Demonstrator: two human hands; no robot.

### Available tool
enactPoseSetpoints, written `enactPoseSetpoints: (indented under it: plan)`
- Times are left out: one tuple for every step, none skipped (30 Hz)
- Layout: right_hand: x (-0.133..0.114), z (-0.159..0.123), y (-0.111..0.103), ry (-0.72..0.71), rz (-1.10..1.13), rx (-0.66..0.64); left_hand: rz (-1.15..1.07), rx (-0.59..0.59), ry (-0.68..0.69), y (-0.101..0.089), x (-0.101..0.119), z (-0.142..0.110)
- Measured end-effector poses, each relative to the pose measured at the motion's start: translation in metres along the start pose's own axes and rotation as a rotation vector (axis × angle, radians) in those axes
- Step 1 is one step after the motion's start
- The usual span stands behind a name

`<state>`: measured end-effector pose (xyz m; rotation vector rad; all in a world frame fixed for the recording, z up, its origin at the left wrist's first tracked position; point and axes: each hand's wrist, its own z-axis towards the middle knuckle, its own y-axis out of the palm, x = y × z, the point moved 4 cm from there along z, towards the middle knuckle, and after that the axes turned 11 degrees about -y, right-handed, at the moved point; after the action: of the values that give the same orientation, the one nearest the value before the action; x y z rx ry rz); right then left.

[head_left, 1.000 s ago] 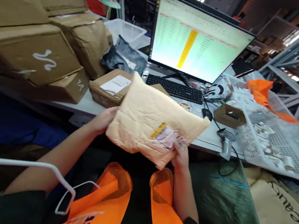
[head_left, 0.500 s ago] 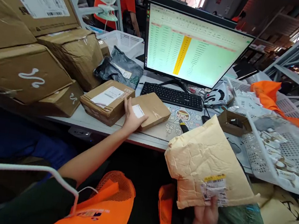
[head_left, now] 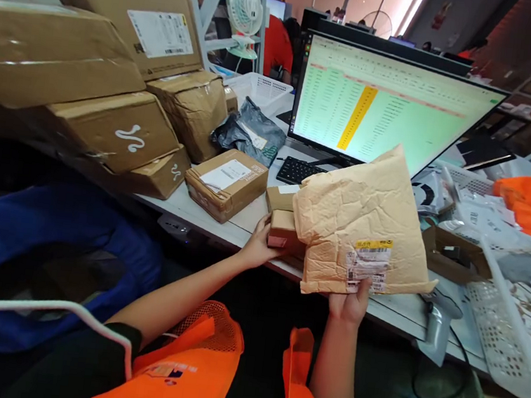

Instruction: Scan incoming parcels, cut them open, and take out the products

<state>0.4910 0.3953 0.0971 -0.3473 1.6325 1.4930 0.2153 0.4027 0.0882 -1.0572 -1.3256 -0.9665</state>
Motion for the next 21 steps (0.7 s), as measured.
enactPoseSetpoints:
  plan:
    - [0.001, 0.001, 0.001, -0.011, -0.004, 0.005, 0.034, 0.005, 0.023, 0.000, 0.001, -0.002]
    - [0.000, 0.002, 0.000, -0.025, -0.002, 0.010, 0.051, 0.006, 0.035, 0.000, 0.004, -0.004]
    - [-0.003, 0.002, -0.001, -0.041, 0.003, 0.015, 0.036, 0.013, 0.020, -0.002, 0.006, -0.005]
    - [-0.007, 0.003, -0.003, -0.058, 0.008, 0.017, -0.024, 0.029, -0.031, -0.005, 0.008, -0.005]
    - [-0.011, 0.004, -0.005, -0.077, 0.012, 0.019, -0.109, 0.052, -0.100, -0.008, 0.009, -0.004]
    - [-0.017, 0.006, -0.006, -0.093, 0.015, 0.018, -0.205, 0.079, -0.175, -0.012, 0.011, -0.001]
    - [-0.023, 0.011, -0.005, -0.110, 0.019, 0.020, -0.297, 0.105, -0.247, -0.015, 0.013, 0.003]
    - [-0.027, 0.018, -0.003, -0.124, 0.028, 0.020, -0.373, 0.125, -0.308, -0.018, 0.016, 0.008]
    - [-0.031, 0.027, 0.002, -0.129, 0.045, 0.015, -0.426, 0.135, -0.354, -0.020, 0.018, 0.015]
    - [-0.032, 0.038, 0.010, -0.122, 0.070, 0.006, -0.457, 0.133, -0.389, -0.020, 0.021, 0.022]
    - [-0.030, 0.051, 0.020, -0.099, 0.098, -0.009, -0.479, 0.127, -0.421, -0.019, 0.022, 0.029]
    - [-0.024, 0.064, 0.033, -0.058, 0.124, -0.027, -0.502, 0.123, -0.453, -0.018, 0.023, 0.036]
    - [-0.016, 0.078, 0.047, -0.003, 0.143, -0.049, -0.521, 0.126, -0.478, -0.015, 0.023, 0.042]
    - [-0.005, 0.090, 0.061, 0.057, 0.152, -0.071, -0.539, 0.133, -0.493, -0.012, 0.022, 0.046]
    - [0.008, 0.100, 0.074, 0.110, 0.150, -0.092, -0.555, 0.146, -0.499, -0.009, 0.022, 0.050]
    - [0.021, 0.108, 0.086, 0.152, 0.137, -0.114, -0.569, 0.161, -0.498, -0.005, 0.021, 0.052]
    - [0.034, 0.114, 0.096, 0.181, 0.116, -0.130, -0.580, 0.176, -0.490, -0.001, 0.021, 0.054]
    - [0.045, 0.117, 0.104, 0.199, 0.091, -0.139, -0.588, 0.187, -0.480, 0.002, 0.022, 0.055]
    - [0.055, 0.118, 0.109, 0.210, 0.066, -0.137, -0.595, 0.191, -0.469, 0.006, 0.023, 0.056]
    - [0.062, 0.117, 0.112, 0.224, 0.043, -0.126, -0.599, 0.189, -0.460, 0.009, 0.024, 0.056]
    - [0.067, 0.114, 0.112, 0.238, 0.024, -0.112, -0.601, 0.186, -0.452, 0.011, 0.025, 0.055]
